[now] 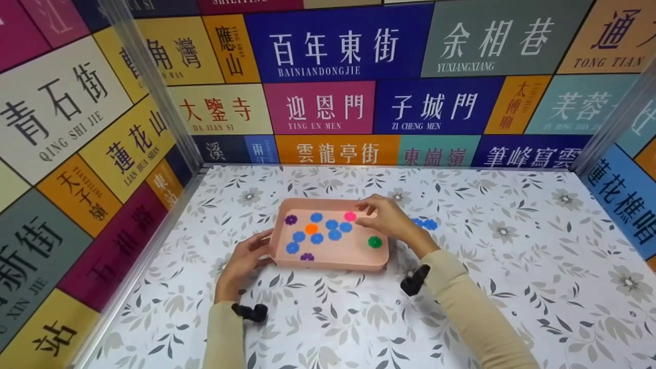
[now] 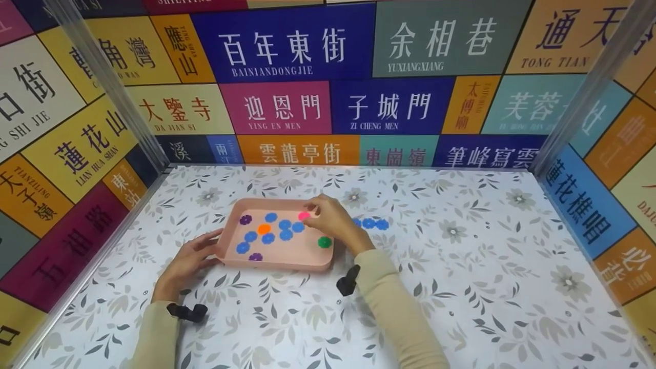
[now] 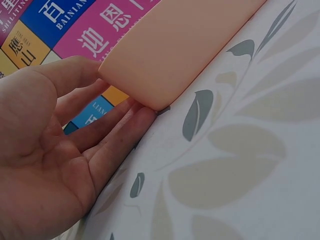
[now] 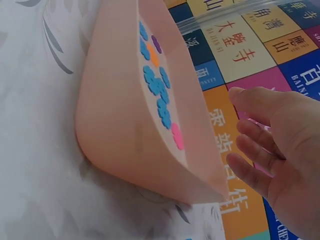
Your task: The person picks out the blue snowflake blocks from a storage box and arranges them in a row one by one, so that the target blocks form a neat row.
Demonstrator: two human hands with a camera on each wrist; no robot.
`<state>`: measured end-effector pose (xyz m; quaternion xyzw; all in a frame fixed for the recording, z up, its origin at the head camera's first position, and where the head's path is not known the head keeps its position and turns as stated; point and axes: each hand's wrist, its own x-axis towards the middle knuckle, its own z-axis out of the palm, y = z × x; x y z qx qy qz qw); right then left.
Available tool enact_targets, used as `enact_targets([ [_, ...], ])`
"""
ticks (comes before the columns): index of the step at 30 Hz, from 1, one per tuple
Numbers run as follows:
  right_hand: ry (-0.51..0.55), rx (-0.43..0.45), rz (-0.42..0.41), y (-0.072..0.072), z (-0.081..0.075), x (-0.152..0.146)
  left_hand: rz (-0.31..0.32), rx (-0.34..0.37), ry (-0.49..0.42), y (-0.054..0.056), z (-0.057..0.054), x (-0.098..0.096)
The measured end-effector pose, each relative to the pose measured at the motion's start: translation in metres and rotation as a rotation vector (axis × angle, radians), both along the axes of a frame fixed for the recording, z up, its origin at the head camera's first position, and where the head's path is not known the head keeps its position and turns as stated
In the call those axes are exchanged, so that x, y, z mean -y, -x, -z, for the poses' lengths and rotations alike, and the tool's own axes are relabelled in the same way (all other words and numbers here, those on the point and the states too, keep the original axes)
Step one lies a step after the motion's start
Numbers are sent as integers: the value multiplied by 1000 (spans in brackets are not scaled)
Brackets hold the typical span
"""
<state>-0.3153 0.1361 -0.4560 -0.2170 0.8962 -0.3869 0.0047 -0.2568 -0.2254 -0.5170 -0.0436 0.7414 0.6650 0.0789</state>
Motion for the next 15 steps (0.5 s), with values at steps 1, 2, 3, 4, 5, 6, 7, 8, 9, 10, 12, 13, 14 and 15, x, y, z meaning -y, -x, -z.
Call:
enact_targets([
  [1, 2, 10, -4, 1, 2, 2, -6, 6, 15, 0, 0, 0],
  [2, 2, 17, -9, 2, 5, 5, -9, 10, 25, 0, 0, 0],
  [3, 5, 29, -11, 3, 7, 7, -8, 15, 30, 0, -1, 0],
  [4, 3, 34, -17, 4, 9, 10, -13, 25, 32, 0, -1, 0],
  [5, -2, 31, -26, 4, 11, 12, -13, 32, 30, 0, -1, 0],
  [6, -9, 30, -31, 5, 13, 14, -12, 35, 28, 0, -1, 0],
  [7, -16, 30, -34, 6, 14, 16, -7, 37, 28, -1, -1, 0],
  [8, -27, 22, -38, 7, 16, 18, -4, 38, 25, -1, -1, 0],
  [9, -38, 16, -41, 8, 17, 20, -3, 43, 21, -1, -1, 0],
  [10, -45, 13, -44, 9, 19, 22, -5, 49, 20, -1, -1, 0],
  [12, -58, 30, -41, 11, 21, 25, 1, 50, 23, -1, -1, 1],
  [13, -64, 46, -36, 12, 22, 27, 3, 52, 23, -1, -1, 1],
  [14, -71, 64, -31, 13, 23, 29, 0, 55, 22, -1, -1, 1],
  [15, -79, 84, -25, 13, 24, 30, 0, 60, 23, 0, -1, 1],
])
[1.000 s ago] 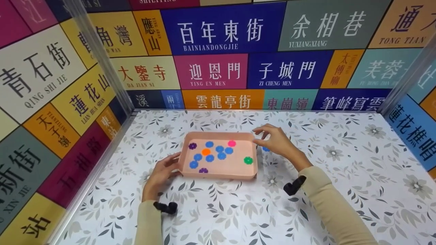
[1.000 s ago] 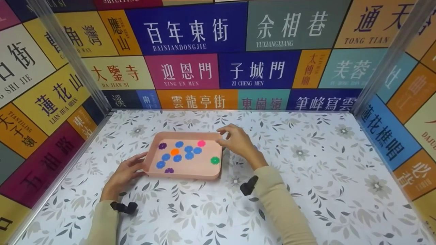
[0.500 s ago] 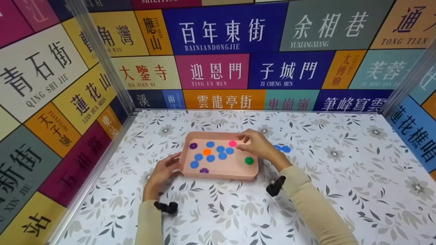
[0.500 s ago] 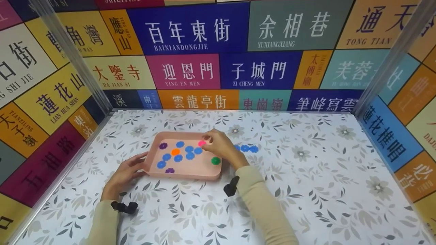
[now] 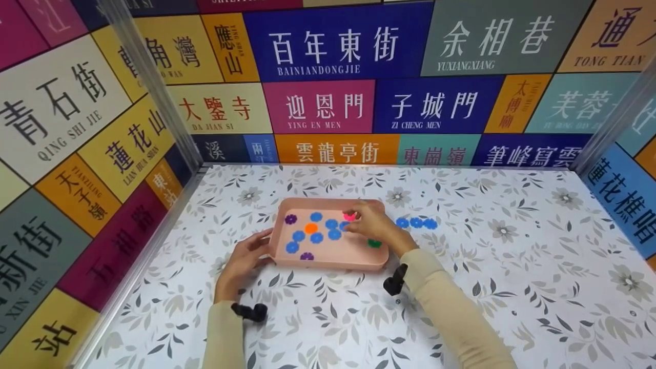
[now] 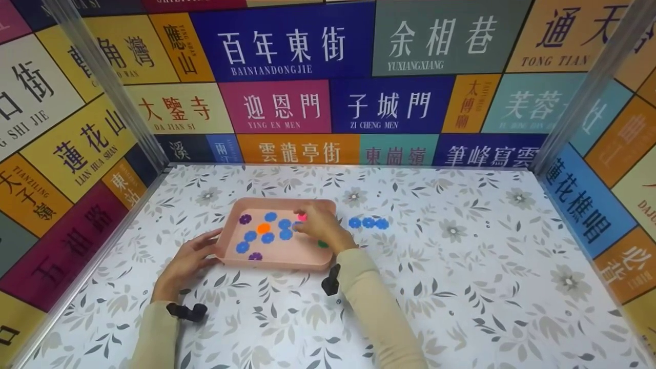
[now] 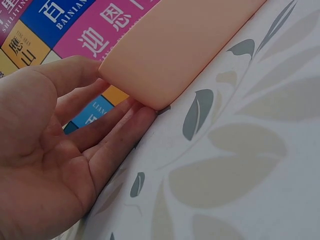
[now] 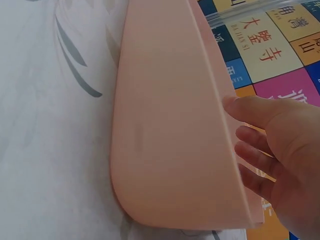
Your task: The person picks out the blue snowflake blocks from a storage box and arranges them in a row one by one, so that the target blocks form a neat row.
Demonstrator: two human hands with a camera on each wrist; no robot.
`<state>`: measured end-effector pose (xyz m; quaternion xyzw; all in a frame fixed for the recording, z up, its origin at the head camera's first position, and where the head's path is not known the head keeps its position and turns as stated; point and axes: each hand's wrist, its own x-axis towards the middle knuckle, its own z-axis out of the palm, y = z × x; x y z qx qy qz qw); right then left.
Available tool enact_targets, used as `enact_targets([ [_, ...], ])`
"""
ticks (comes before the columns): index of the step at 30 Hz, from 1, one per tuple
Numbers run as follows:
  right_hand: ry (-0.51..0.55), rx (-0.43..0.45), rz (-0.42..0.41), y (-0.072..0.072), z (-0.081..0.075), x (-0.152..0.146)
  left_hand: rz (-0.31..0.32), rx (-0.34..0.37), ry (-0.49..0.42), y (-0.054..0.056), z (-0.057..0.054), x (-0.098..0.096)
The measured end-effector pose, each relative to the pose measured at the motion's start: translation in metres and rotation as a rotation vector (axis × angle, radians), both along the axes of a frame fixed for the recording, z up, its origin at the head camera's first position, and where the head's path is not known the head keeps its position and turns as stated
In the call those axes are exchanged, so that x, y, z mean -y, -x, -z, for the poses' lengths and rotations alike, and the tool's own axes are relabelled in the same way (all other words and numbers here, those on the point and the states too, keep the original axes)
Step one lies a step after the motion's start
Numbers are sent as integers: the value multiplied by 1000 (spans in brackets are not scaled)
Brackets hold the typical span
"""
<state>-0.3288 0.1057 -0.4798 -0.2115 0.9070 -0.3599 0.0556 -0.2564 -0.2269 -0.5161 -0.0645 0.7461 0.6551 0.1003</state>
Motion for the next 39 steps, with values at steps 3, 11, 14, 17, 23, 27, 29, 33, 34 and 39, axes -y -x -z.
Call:
enact_targets([
  [3, -27, 47, 26, 1, 3, 4, 5, 1, -3, 0, 0, 1],
  [11, -89, -33, 27, 1, 11, 5, 18, -25, -19, 1, 1, 1],
  [14, -88, -32, 29, 2, 12, 4, 15, -31, -14, 2, 1, 0],
  [17, -77, -6, 39, 2, 13, 4, 6, -20, -1, 2, 1, 0],
  [23, -106, 2, 55, 3, 14, 5, -1, -9, 0, 0, -1, -1],
  [27, -120, -9, 46, 3, 14, 6, -7, -7, -12, -1, -1, -2],
  [29, -121, -14, 40, 3, 15, 6, -4, -7, -12, -1, 0, -1],
  [33, -128, -16, 37, 2, 14, 7, 0, 1, -19, -1, 0, 0],
  [34, -129, -13, 35, 2, 13, 7, 0, 0, -21, -1, 0, 0],
  [39, -128, -12, 23, 3, 12, 7, -10, -12, -33, -1, 0, -1],
])
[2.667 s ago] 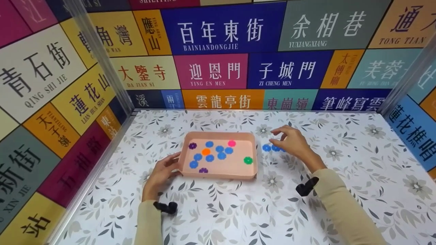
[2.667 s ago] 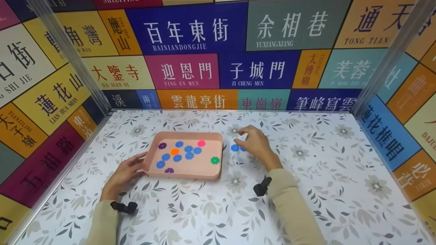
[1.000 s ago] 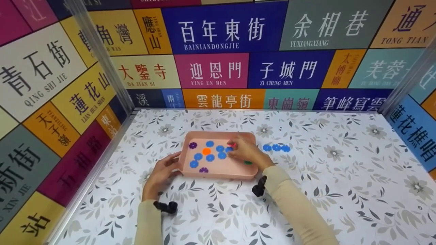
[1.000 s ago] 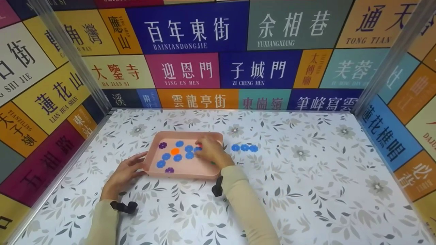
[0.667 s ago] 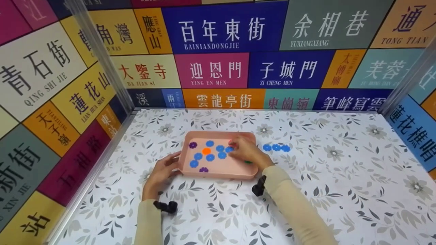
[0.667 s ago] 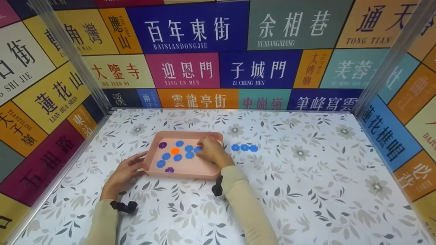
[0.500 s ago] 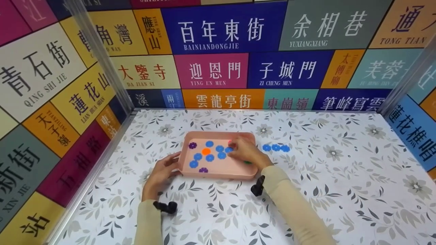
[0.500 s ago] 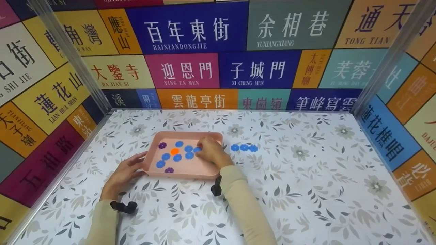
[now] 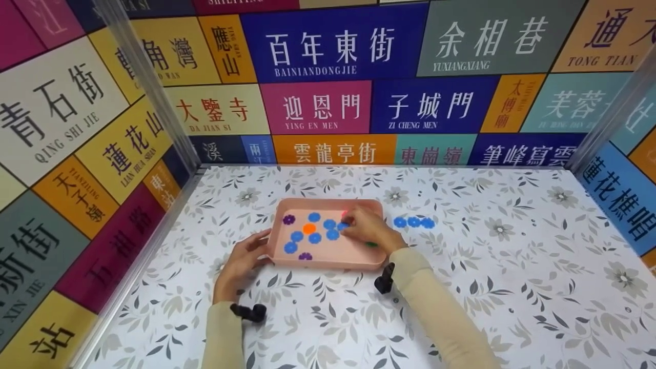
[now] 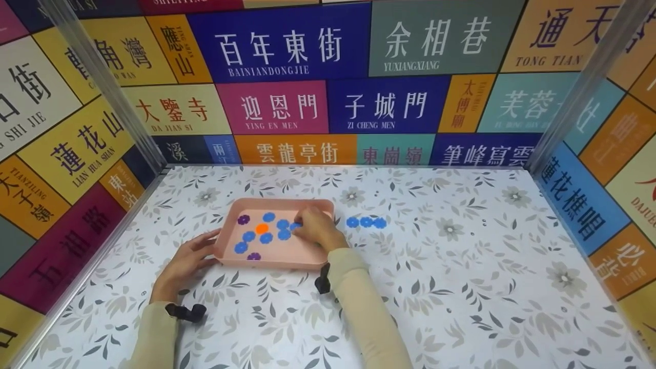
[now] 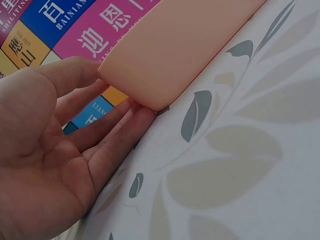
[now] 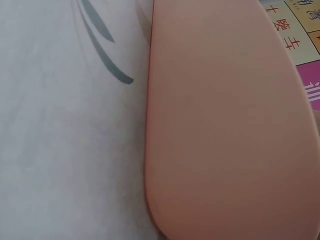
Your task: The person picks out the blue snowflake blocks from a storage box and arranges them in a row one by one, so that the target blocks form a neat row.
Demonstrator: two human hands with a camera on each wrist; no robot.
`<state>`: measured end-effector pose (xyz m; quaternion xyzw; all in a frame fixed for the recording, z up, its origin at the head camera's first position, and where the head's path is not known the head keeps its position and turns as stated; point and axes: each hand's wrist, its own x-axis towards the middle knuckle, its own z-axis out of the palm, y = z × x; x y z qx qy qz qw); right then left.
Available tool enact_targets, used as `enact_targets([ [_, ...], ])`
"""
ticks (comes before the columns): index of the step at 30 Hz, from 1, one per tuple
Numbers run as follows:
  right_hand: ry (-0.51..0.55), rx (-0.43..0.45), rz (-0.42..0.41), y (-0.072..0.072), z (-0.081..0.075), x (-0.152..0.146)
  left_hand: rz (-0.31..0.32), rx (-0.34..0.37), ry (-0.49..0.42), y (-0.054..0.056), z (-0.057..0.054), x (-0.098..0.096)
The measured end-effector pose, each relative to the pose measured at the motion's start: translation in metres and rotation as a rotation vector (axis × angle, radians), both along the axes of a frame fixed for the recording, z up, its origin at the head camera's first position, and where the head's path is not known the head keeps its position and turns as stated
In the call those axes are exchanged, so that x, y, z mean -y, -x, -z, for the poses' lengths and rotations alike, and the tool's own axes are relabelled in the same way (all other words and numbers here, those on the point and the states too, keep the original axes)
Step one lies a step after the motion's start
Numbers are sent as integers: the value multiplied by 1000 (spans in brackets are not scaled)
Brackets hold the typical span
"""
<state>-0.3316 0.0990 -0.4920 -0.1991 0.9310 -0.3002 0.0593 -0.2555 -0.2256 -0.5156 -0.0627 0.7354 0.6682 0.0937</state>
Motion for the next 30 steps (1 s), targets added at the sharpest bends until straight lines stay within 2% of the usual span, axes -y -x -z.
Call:
enact_targets([
  [6, 4, -9, -4, 2, 0, 2, -6, -14, -17, 0, 1, -1],
  [15, 2, 30, 48, 2, -1, 4, 2, -1, 1, 0, 0, -1],
  [22, -32, -11, 54, 2, 1, 4, 0, -1, 1, -1, 0, -1],
  [30, 4, -16, 55, 2, -1, 4, 4, -18, -4, 0, 0, 0],
])
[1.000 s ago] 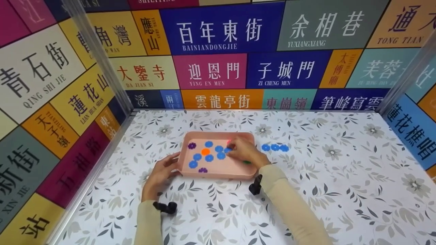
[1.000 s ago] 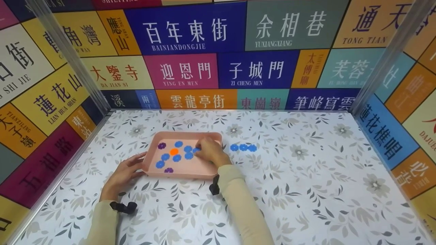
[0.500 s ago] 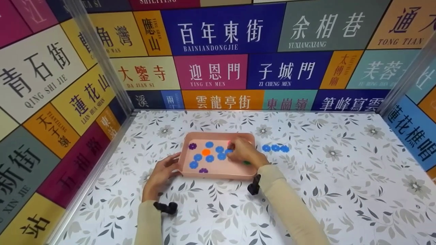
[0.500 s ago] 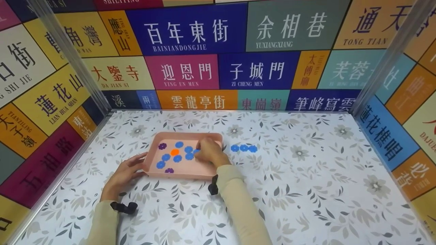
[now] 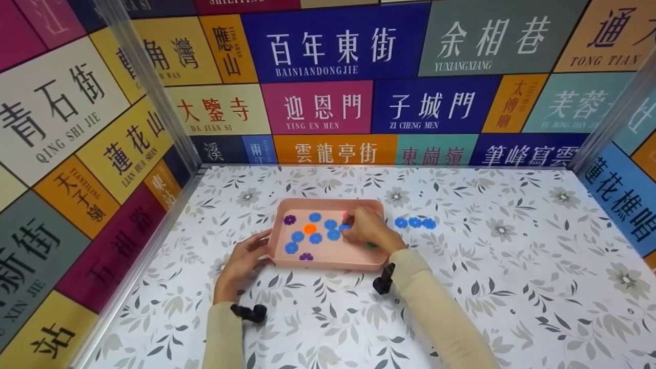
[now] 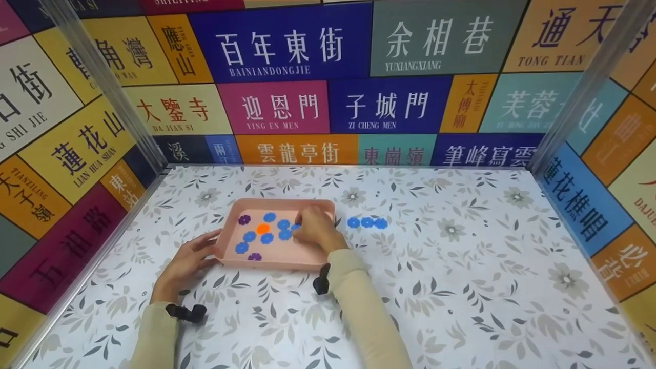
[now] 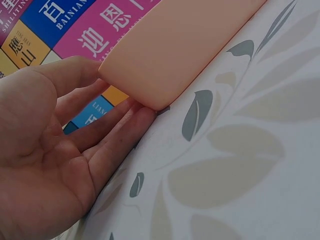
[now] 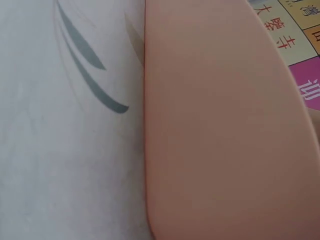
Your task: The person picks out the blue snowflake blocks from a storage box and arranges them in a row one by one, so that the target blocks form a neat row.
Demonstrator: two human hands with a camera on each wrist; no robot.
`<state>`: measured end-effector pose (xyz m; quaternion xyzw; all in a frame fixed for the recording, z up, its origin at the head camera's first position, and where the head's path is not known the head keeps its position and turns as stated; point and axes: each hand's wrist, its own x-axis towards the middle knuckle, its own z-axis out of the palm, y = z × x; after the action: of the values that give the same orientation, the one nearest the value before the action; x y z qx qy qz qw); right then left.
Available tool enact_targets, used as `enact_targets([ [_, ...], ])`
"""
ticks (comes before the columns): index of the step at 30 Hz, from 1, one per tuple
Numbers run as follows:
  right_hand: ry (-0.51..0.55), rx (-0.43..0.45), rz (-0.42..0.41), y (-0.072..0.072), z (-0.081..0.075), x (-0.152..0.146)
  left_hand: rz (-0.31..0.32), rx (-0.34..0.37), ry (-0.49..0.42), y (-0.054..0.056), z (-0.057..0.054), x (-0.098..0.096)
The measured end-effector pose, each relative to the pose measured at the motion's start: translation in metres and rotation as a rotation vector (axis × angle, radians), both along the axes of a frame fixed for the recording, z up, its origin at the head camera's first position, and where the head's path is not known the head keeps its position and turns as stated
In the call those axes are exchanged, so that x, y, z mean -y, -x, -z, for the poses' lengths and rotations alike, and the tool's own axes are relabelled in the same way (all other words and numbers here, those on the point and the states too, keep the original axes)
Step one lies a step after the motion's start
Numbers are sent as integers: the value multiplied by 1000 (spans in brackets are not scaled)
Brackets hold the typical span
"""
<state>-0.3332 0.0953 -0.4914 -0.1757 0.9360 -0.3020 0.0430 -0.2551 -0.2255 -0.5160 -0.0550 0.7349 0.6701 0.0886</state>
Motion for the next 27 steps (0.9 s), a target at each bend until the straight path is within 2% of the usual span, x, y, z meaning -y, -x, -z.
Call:
enact_targets([
  [5, 15, -47, -3, 1, -6, -3, 5, -12, 10, 2, 0, -1],
  [12, 22, -96, -3, 0, -20, -14, 1, 26, 44, 1, -1, -2],
  [20, 1, -104, -12, -1, -32, -33, 2, 34, 33, -1, -4, 0],
  [27, 15, -127, -3, -4, -36, -53, 2, 28, 17, -1, -1, 0],
])
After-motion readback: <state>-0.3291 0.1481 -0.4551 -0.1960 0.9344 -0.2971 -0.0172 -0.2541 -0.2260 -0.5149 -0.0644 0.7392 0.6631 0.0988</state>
